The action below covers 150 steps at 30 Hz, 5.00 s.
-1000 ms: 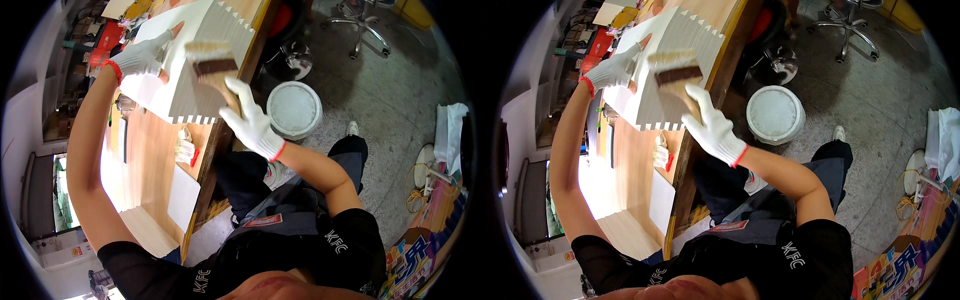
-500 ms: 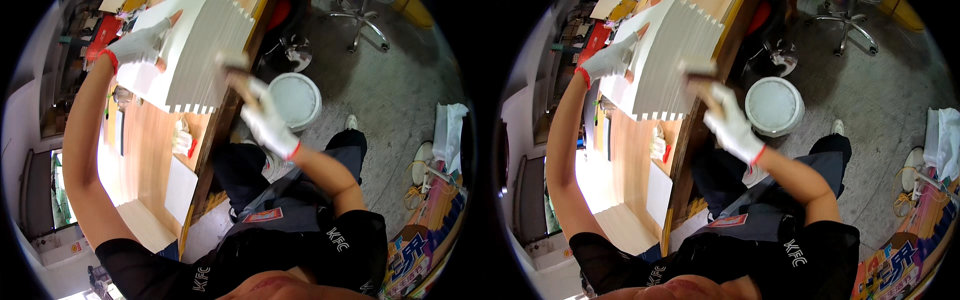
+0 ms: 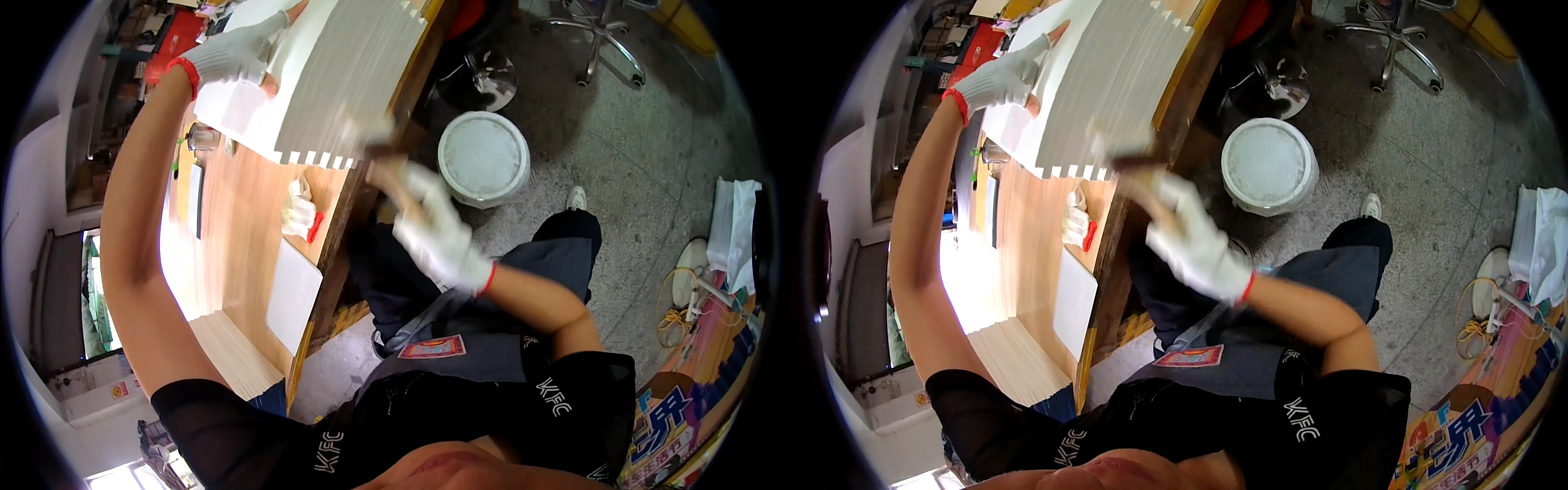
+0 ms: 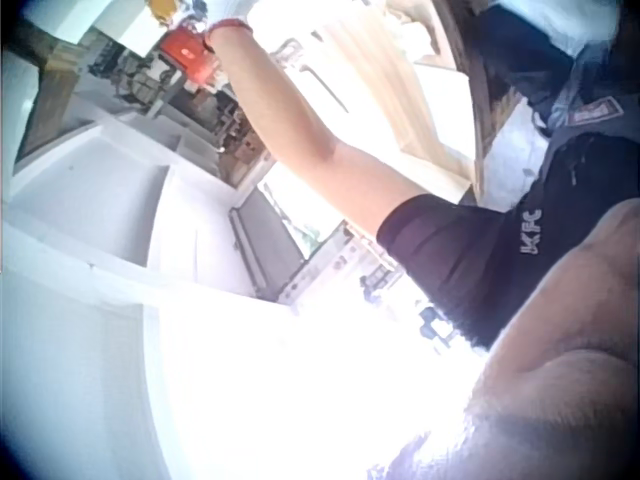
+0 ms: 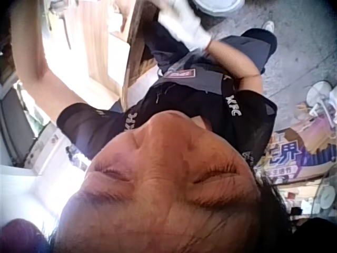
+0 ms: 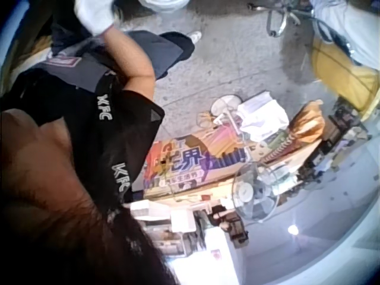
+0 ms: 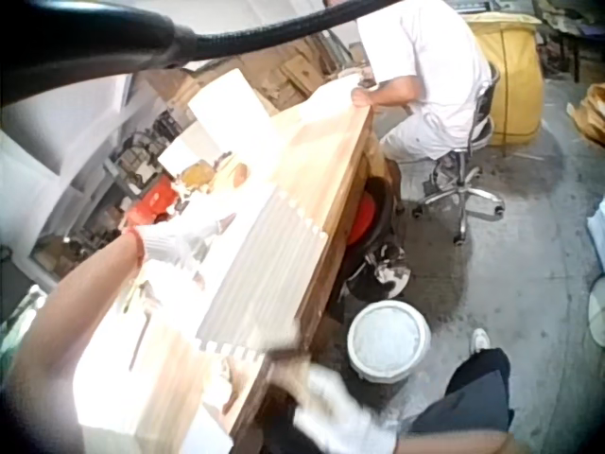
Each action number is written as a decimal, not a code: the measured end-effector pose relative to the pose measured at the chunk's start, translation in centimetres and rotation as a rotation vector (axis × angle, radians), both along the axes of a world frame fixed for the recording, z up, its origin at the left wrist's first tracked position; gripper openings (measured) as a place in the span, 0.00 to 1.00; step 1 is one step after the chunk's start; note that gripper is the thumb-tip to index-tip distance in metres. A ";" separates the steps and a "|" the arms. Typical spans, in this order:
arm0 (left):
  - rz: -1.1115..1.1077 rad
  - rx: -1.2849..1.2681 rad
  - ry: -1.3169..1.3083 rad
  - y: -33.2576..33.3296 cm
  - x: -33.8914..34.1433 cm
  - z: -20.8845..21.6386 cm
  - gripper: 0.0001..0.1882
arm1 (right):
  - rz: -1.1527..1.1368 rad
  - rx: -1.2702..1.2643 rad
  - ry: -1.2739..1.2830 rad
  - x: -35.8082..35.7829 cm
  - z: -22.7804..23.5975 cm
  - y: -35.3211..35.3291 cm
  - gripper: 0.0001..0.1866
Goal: The person assembles notebooks by inserting white paper stacks into blue covers. They repeatedly pick up a cover, place a paper stack inside, and fold the cover shut. The person also uses a brush to apply a substance from a bucket onto the edges of the paper stacks. The finished notebooks are stacked on the table.
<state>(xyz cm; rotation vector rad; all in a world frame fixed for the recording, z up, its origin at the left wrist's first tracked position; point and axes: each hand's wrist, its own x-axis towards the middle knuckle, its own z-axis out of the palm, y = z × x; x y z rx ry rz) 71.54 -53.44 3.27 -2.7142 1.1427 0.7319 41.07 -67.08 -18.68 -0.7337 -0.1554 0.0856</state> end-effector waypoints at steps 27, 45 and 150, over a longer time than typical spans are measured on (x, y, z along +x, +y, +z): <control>0.249 -0.128 -0.180 4.3 -6.5 0.0 0.39 | -0.352 -0.191 -0.066 3.9 1.7 3.7 0.31; 0.263 -0.798 -0.535 10.4 -19.1 -10.5 0.20 | -0.431 -0.984 0.350 -1.4 1.5 -6.8 0.32; 1.132 -0.311 -0.737 36.2 -46.6 -22.3 0.36 | -0.111 -1.620 -1.302 7.7 1.2 19.4 0.33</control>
